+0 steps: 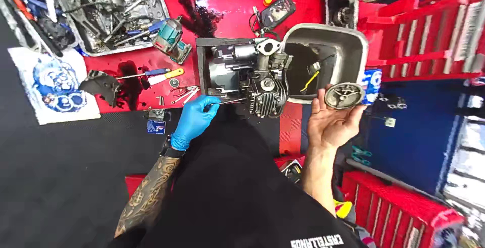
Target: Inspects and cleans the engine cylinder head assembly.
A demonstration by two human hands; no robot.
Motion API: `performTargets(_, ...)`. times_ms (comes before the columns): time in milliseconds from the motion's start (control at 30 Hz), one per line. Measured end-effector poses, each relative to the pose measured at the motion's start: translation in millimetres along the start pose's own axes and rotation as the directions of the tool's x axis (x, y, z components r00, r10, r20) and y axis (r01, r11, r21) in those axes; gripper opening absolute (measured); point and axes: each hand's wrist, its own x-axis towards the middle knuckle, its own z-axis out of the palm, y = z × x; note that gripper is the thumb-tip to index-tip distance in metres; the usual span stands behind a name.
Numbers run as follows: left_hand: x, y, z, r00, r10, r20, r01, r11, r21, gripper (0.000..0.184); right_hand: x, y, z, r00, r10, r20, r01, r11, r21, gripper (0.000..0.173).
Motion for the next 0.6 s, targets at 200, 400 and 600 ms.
performTargets(200, -28.0, 13.9, 29.3, 0.970, -0.183, -0.157, 0.186, 0.983, 0.005, 0.019, 38.3, 13.3, -29.5, 0.927, 0.297, 0.229, -0.314, 0.949, 0.040, 0.055)
performTargets(400, -43.7, 32.0, 42.7, 0.930, -0.265, -0.256, 0.287, 0.957, 0.052, 0.020, 33.5, 28.9, -45.4, 0.837, 0.412, 0.361, -0.393, 0.910, -0.128, 0.058)
performTargets(600, -43.5, 39.3, 52.5, 0.909, -0.281, -0.307, 0.303, 0.953, 0.025, 0.020, 33.6, 31.7, -63.0, 0.779, 0.461, 0.425, -0.449, 0.883, -0.136, 0.064)
